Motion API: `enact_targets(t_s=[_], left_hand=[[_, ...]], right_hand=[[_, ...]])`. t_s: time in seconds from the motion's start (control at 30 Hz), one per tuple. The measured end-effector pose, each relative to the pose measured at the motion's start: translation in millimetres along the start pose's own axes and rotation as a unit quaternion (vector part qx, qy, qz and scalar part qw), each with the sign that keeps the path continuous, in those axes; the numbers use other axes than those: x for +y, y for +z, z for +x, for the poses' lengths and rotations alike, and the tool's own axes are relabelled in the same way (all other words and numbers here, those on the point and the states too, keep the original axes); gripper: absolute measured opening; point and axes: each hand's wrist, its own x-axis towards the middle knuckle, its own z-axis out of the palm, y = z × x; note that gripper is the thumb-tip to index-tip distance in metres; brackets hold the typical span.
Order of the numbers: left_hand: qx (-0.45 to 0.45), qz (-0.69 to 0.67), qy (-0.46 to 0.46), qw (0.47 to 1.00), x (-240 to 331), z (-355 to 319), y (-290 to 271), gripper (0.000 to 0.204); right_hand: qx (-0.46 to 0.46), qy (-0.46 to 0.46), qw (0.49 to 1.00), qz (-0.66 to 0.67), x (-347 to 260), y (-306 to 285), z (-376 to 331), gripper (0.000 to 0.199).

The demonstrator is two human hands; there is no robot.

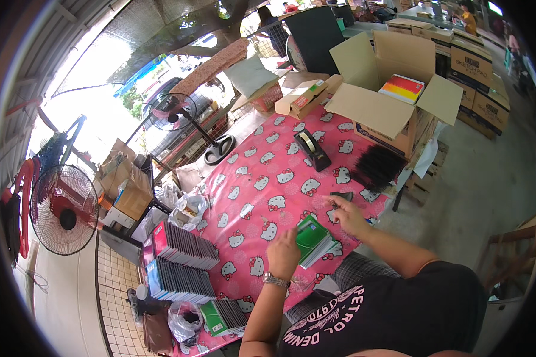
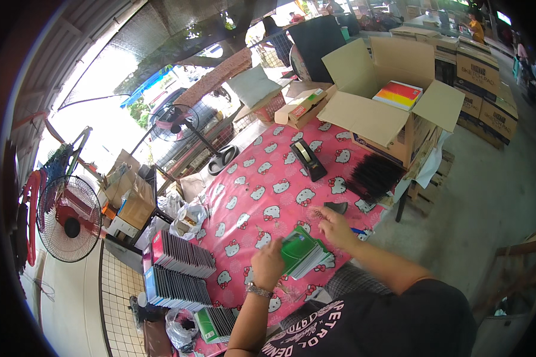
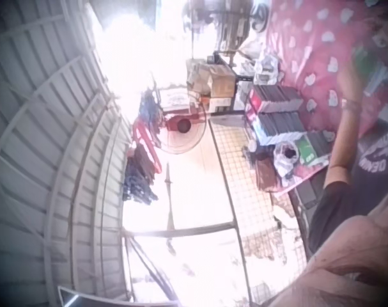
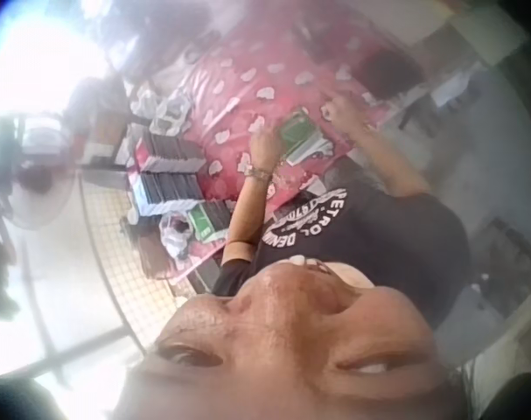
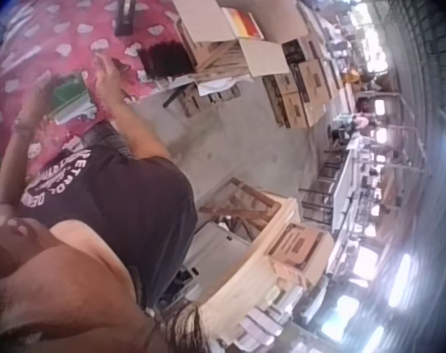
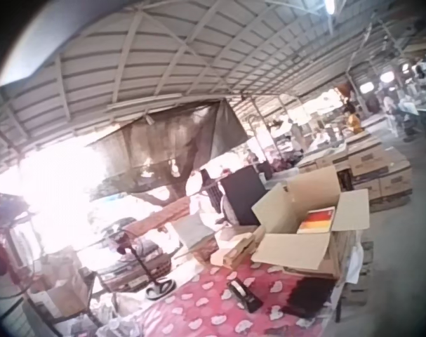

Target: The person assembles notebooks by threading spiral binding coils through the pre-punched holes of notebook covers and paper sets by hand.

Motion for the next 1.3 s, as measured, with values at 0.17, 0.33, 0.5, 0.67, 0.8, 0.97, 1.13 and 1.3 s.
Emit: enact_targets(t_s=[0.17,0.33,0.5,0.67,0.8,0.97,1.13,1.3], left_hand=[[0.083,0.008,-0.007,0.996,9.6,7.6,13.6,0.023],[0.143,-0.011,-0.012,0.99,1.7,2.8,35.1,0.021],[0.075,-0.053,0.047,0.995,-11.1,5.8,18.7,0.023],[0.108,-0.069,0.051,0.99,-7.1,0.0,16.0,0.023],[0.133,-0.081,0.047,0.987,1.5,-2.9,17.0,0.018],[0.133,-0.082,0.053,0.986,-2.5,-1.8,14.7,0.018],[0.132,-0.059,0.046,0.988,-3.8,4.0,16.0,0.017],[0.102,-0.091,0.047,0.989,7.8,9.9,24.8,0.023]], right_hand=[[0.013,-0.069,0.995,-0.069,30.2,65.7,-39.2,0.057],[-0.041,-0.024,0.996,-0.076,7.3,64.5,-30.2,0.053],[-0.092,-0.175,0.964,-0.177,-3.5,13.4,7.3,0.031],[-0.185,-0.265,0.927,-0.193,-14.7,12.6,13.6,0.028],[-0.146,-0.253,0.927,-0.234,-17.2,8.8,20.2,0.026],[-0.188,-0.295,0.914,-0.208,-22.4,9.6,15.0,0.023],[-0.169,-0.25,0.932,-0.202,-13.5,13.9,11.0,0.025],[-0.172,-0.186,0.915,-0.313,-22.7,8.6,1.2,0.037]])
